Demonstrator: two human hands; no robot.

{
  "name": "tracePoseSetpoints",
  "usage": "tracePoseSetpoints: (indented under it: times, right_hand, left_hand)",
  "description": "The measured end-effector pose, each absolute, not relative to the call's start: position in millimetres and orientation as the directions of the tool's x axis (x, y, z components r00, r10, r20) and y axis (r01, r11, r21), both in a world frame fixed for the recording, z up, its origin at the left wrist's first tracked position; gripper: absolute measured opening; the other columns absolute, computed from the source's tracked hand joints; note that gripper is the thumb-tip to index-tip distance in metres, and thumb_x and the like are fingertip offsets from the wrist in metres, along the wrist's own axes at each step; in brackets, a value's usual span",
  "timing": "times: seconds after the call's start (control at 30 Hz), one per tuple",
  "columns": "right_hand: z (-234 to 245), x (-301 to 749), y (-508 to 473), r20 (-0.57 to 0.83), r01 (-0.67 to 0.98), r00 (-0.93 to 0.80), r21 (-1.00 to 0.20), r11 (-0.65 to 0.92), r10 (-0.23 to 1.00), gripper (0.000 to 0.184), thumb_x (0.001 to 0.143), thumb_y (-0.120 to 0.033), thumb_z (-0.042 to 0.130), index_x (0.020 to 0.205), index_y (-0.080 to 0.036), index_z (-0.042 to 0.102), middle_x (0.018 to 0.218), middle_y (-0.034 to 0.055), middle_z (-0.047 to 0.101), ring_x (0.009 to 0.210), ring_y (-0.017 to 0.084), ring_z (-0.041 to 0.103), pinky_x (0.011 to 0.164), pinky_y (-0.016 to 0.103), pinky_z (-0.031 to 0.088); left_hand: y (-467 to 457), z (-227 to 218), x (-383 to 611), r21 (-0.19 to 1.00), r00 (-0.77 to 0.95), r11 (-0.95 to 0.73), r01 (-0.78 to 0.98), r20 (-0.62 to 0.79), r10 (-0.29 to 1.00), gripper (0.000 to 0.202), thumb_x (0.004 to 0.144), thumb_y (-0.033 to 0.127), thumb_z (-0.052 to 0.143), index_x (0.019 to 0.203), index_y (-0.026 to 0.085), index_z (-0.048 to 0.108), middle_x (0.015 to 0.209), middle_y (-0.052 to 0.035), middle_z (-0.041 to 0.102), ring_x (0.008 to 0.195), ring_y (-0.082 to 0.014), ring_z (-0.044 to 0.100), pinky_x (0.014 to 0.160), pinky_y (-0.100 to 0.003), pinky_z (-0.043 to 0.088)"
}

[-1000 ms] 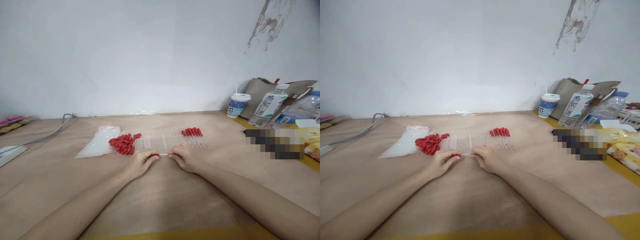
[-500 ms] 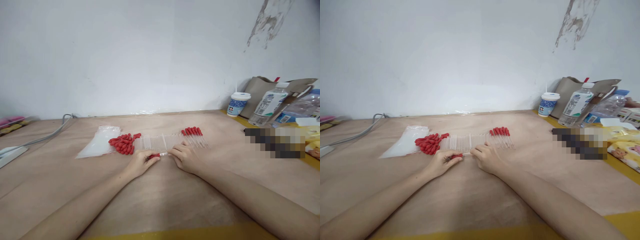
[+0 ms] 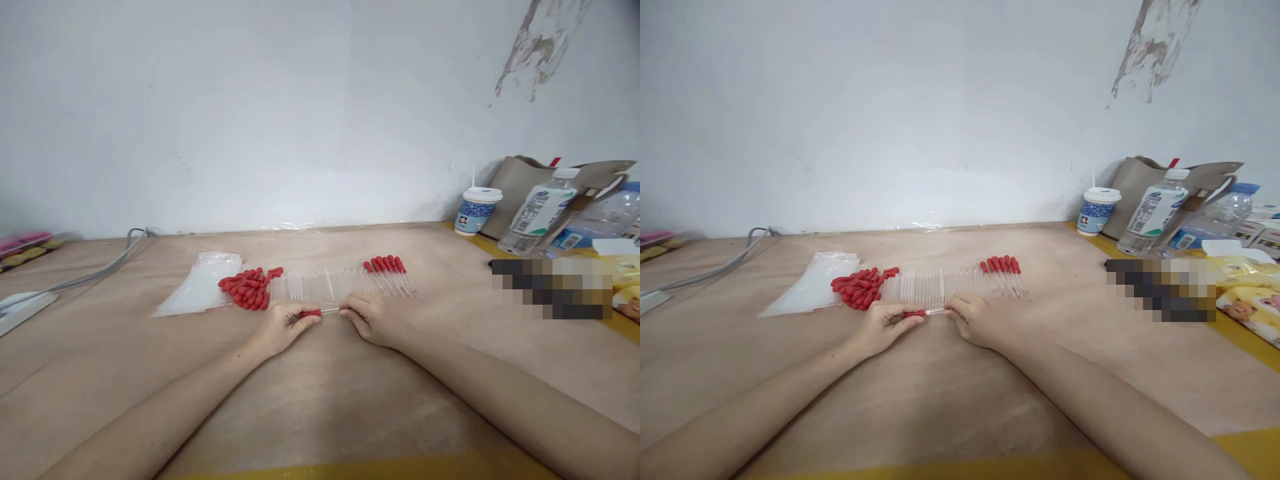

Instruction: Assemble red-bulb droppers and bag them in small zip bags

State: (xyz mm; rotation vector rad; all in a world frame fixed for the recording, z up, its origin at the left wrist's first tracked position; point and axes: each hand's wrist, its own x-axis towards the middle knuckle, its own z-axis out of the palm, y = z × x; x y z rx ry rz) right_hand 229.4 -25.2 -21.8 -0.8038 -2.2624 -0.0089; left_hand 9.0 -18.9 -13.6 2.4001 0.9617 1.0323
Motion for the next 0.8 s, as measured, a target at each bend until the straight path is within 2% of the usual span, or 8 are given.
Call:
tracePoseSetpoints:
  times: [0.43, 0.8]
  right_hand:
    - [-20.3, 220.2, -30.9, 0.576, 0.642, -0.565, -0.144, 0.753, 0.591, 0.026, 0.089, -0.024, 0.035, 0.078, -0.016, 0.058, 0.068, 0.0041, 0.059, 0.06, 0.012, 0.05, 0.055, 0.022, 0.036]
    - [-16.7, 218.4, -31.4, 0.494, 0.695, -0.561, -0.155, 0.703, 0.664, 0.028, 0.089, -0.026, 0.036, 0.073, -0.017, 0.057, 0.066, 0.0031, 0.059, 0.059, 0.012, 0.05, 0.054, 0.022, 0.033]
  left_hand:
    - [-19.6, -13.8, 8.6, 0.479, 0.542, -0.744, 0.465, 0.511, 0.668, 0.016, 0.079, 0.027, 0.057, 0.088, 0.018, 0.067, 0.077, -0.0024, 0.07, 0.066, -0.0134, 0.063, 0.06, -0.023, 0.048]
    - [-20.6, -12.8, 8.9, 0.418, 0.571, -0.785, 0.457, 0.538, 0.62, 0.016, 0.081, 0.025, 0.055, 0.088, 0.018, 0.067, 0.077, -0.0028, 0.069, 0.067, -0.0137, 0.062, 0.061, -0.023, 0.048]
